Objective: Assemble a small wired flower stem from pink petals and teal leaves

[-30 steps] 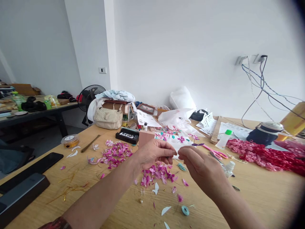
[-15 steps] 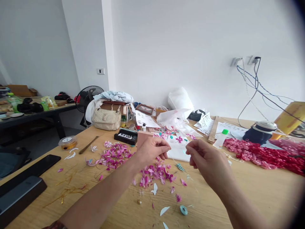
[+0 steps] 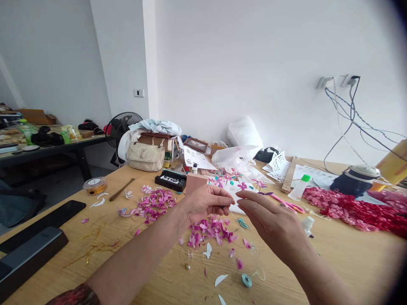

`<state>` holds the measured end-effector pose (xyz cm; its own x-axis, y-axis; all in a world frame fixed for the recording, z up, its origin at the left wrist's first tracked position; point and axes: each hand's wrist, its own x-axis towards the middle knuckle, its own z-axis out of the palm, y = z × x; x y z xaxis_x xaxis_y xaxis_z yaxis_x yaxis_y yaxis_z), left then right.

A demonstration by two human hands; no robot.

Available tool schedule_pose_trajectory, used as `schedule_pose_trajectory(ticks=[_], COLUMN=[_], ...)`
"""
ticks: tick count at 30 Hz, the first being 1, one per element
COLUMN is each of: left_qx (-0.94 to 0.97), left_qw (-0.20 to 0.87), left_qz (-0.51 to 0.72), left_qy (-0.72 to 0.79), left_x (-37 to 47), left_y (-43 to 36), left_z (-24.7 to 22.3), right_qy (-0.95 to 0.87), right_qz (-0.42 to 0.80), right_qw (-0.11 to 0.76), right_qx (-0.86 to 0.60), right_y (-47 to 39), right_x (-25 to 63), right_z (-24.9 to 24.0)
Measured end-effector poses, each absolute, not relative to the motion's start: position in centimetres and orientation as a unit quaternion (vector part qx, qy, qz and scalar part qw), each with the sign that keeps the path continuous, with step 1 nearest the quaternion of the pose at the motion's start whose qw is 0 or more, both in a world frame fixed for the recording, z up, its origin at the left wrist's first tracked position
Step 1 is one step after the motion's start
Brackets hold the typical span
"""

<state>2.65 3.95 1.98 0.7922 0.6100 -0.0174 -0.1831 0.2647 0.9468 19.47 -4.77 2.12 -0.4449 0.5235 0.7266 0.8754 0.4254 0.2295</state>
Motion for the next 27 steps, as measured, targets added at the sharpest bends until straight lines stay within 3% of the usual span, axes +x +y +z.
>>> schedule_pose_trajectory(ticks=[8, 12, 16, 18, 20, 23, 27], left_qx=[0.568, 0.616, 0.744, 0.811, 0.839, 0.789, 0.663], left_qw=[0.761, 0.71, 0.512, 0.377, 0.308, 0.417, 0.612], left_qz=[0.246, 0.27, 0.352, 0.389, 0.403, 0.385, 0.348], left_qy=[0.193, 0.209, 0.246, 0.221, 0.197, 0.235, 0.253], left_x=[2.8, 3.0, 3.1, 3.2, 3.2, 3.3, 3.2], left_y=[3.7, 3.1, 2.2, 2.0, 2.0, 2.5, 3.6], left_z=[1.9, 2.2, 2.6, 2.6, 2.5, 2.1, 1.9], right_qy=[-0.809, -0.756, -0.645, -0.616, -0.61, -0.598, -0.597], right_qz=[-0.242, -0.193, -0.01, 0.085, 0.147, 0.129, -0.094], right_qw=[0.304, 0.343, 0.412, 0.442, 0.459, 0.465, 0.474], right_qx=[-0.442, -0.524, -0.644, -0.646, -0.628, -0.64, -0.64], right_y=[-4.9, -5.1, -5.0, -4.6, -4.2, -4.3, -5.7], right_x=[19.0, 18.4, 17.8, 18.0, 18.4, 19.2, 19.3], right_z=[2.3, 2.5, 2.4, 2.2, 2.2, 2.5, 3.6])
